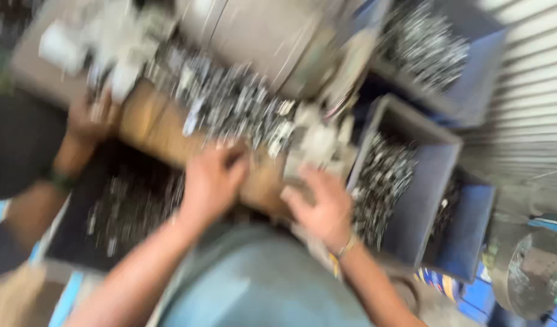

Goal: The person picks small metal link components from bins, holds each against a spinning bench grinder to grind and deburr the edges, producing sparks, then places the ground parts into a bin, repeating the cycle while a coworker sorts parts alongside.

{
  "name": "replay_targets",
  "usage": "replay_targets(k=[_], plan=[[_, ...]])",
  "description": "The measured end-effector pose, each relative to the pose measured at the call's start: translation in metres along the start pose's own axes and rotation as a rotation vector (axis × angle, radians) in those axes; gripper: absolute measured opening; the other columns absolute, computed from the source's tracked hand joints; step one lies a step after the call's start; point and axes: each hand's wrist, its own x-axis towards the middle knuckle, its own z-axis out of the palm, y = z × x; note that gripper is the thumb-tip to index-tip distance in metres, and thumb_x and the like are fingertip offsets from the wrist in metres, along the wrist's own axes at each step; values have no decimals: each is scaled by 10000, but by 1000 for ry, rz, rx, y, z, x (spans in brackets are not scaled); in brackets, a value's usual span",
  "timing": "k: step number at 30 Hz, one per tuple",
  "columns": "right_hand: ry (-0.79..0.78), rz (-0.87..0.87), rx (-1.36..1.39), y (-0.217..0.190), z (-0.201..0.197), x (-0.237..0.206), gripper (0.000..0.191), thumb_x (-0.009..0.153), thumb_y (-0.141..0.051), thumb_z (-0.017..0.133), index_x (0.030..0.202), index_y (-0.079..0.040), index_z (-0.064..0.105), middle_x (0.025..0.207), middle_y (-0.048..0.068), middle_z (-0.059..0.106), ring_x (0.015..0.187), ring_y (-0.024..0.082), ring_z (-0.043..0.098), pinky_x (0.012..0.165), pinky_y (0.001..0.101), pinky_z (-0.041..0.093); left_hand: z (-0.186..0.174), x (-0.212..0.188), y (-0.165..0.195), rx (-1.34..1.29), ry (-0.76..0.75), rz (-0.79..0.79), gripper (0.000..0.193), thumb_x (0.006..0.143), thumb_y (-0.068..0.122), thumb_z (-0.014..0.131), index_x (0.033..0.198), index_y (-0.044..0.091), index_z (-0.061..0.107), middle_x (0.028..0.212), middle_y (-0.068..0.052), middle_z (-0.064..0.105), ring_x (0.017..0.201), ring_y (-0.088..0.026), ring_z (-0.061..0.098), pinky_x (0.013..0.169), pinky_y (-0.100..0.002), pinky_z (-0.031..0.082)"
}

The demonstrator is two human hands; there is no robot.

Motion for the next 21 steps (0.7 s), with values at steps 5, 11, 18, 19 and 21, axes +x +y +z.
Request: replay_targets(k=[5,11,18,19,21], plan=[[43,-87,52,13,10,10,355,722,-179,851,1056,-110,752,1007,100,770,912,277,759,812,374,612,35,-1,17,-307,-270,-257,257,847,161,774,1074,41,785,931,-95,802,822,-132,729,773,-292,567],[100,-120,-3,28,17,-10,248,801,-128,869,1018,-113,750,943,79,751,886,260,741,810,367,605,46,-5,19,-428,-287,-284,311,865,140,753,1159,41,734,975,-99,797,854,-115,730,780,-269,584],[175,176,-161,100,34,13,299,790,-295,876,981,-107,742,917,72,763,858,263,715,766,384,563,39,9,15,1,-212,9,266,838,177,780,1069,48,749,930,-119,789,838,-219,778,769,-332,603],[180,216,-149,110,39,16,317,787,-316,876,978,-106,734,914,61,768,848,251,721,755,380,560,37,9,11,31,-208,-8,265,836,183,776,1068,56,753,922,-120,784,825,-227,777,756,-338,602],[194,246,-150,123,48,20,333,796,-338,879,966,-102,718,904,53,767,834,243,721,749,377,558,32,4,4,95,-196,-60,264,833,197,770,1065,72,761,906,-123,774,801,-244,775,732,-349,602]])
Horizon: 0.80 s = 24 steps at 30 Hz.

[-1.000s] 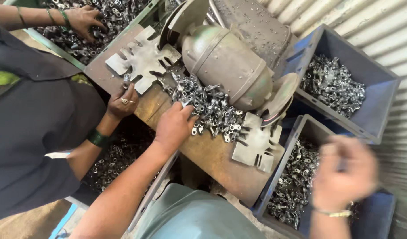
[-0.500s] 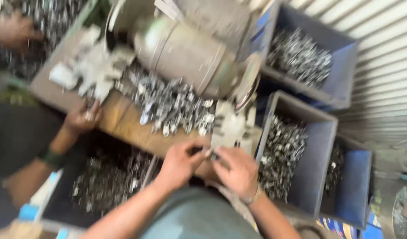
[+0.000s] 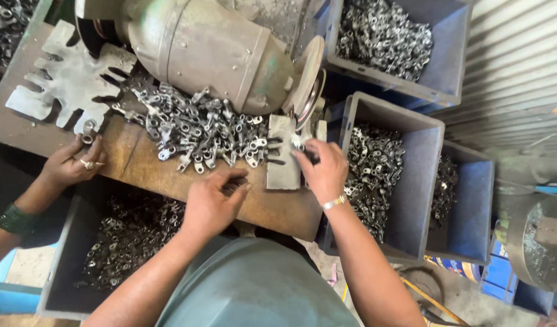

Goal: The person picks small metal link components from bins, holds each against a spinning bench grinder to grind and deburr the edges, producing sparks, then places the ground parts into a bin, repeating the cycle while a coworker sorts parts alongside.

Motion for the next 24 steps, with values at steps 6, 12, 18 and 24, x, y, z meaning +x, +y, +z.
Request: replay_targets(k=[6,12,18,24], plan=[[85,-45,11,12,16,10,330,819,-327,881,928,-88,682,893,48,756,838,249,711,759,383,560,-23,-3,-24,310,269,232,310,813,133,771,1112,61,732,1103,-154,716,1043,-360,663,937,-447,525],[91,-79,39,14,14,12,340,828,-316,890,922,-80,663,883,63,731,836,249,706,751,374,562,-52,16,-53,621,465,272,422,870,156,778,1244,7,654,1307,-242,614,1274,-420,546,1096,-490,442],[61,6,53,16,12,9,353,779,-338,893,865,-91,656,833,45,735,801,226,710,735,366,558,-58,37,-72,588,414,210,379,941,154,767,1270,-12,677,1090,-210,682,1056,-401,645,965,-465,508],[22,-40,-2,11,-6,9,330,775,-304,904,853,-83,671,789,38,737,766,224,697,699,360,549,-67,37,-65,398,471,194,286,925,155,825,1168,33,739,972,-151,694,826,-312,682,782,-400,540]])
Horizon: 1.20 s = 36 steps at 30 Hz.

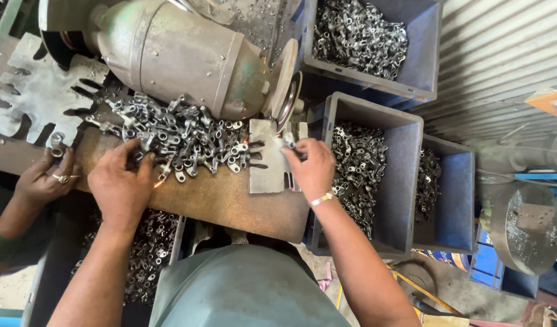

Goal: The person picks small metal link components from bins, holds each against a spinning bench grinder to grind and deburr the edges, producing sparks, then places the ground parts into a bin, repeating the cycle while a coworker sorts parts alongside.

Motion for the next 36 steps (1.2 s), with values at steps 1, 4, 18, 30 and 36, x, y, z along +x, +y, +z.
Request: replay_targets(k=[1,4,18,30,36], plan=[[20,-57,-19,-1,-7,-2,323,785,-291,910,850,-79,674,795,46,729,758,225,687,690,353,549,-3,0,3,-9,-8,-31,292,922,148,836,1177,36,744,937,-146,685,786,-302,673,752,-393,531],[29,-287,-45,-7,-29,-10,292,774,-204,915,816,-78,656,829,59,716,781,251,673,694,356,553,-13,-12,15,-111,79,-29,213,980,87,799,1164,13,721,990,-133,688,835,-229,671,815,-349,544],[42,-550,120,-39,-57,-20,290,748,-60,935,869,-48,672,888,69,713,778,255,674,665,354,565,31,-37,97,-1016,-718,-687,282,875,78,714,1156,85,730,919,-85,665,752,-161,588,669,-325,494],[-202,-236,290,-21,-54,-32,337,732,-266,926,931,-109,704,841,43,720,767,231,708,687,340,571,69,-8,128,-567,-863,54,245,851,258,757,1061,139,797,987,-100,786,892,-250,757,816,-358,571],[-68,-83,75,0,-9,-18,269,787,-276,905,884,-125,704,840,28,736,800,224,701,712,348,552,84,-16,130,-472,-633,-113,414,843,274,768,1209,87,715,943,-137,765,855,-282,752,786,-383,581]])
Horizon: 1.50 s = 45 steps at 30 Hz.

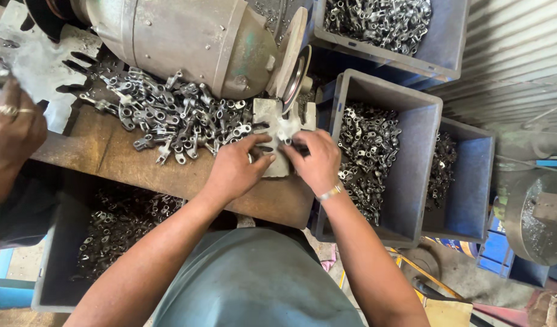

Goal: The person picks small metal link components from bins, holds each against a spinning bench grinder to grind and deburr the edges, producing sparks, then places the ground parts into a bin, repeating the cycle while a coworker sorts parts alongside.

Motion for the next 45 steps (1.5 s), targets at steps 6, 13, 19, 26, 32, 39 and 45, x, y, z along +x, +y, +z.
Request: replay_targets(k=[6,13,19,26,32,39,45], plan=[[75,29,-45,14,19,14,327,796,-329,907,862,-108,675,824,25,727,794,232,677,720,372,539,3,-43,-8,140,11,43,389,811,231,781,1157,62,726,874,-143,737,820,-316,712,789,-401,558],[104,-12,-33,23,22,21,340,812,-336,899,872,-97,665,829,31,733,800,232,681,735,372,538,-9,-96,-25,-67,-143,-271,349,840,216,743,1150,57,727,1046,-120,772,956,-212,758,874,-330,568],[14,60,-43,9,21,33,328,801,-341,902,841,-110,672,810,17,742,783,197,690,702,355,541,-16,-103,-27,-423,-181,-471,396,872,82,627,1265,44,669,1056,-81,805,947,-139,766,877,-266,585],[-362,122,283,7,-49,54,287,710,-237,923,765,-74,693,758,31,730,713,144,698,660,317,563,-28,-93,-10,-538,-93,-534,313,894,124,674,1187,18,704,969,-66,812,867,-101,769,771,-244,606],[271,163,197,-25,-79,48,168,1015,-22,671,1181,-38,690,1186,92,699,1004,178,675,891,336,567,-15,-77,9,-521,-12,-506,267,883,173,757,1086,0,771,857,-93,789,753,-114,702,657,-265,553],[-83,-94,205,-65,-39,-26,320,772,-111,854,1066,-96,730,1018,99,774,931,238,765,829,333,616,10,-48,6,-788,23,-375,265,908,159,744,1086,-37,762,879,-90,777,767,-109,718,691,-254,582],[1,-91,-12,-27,-18,-8,277,752,-181,903,933,-61,731,838,109,729,796,284,702,723,394,568,17,-18,5,-613,68,-240,327,897,160,718,1182,4,689,967,-76,768,806,-116,728,720,-263,598]])
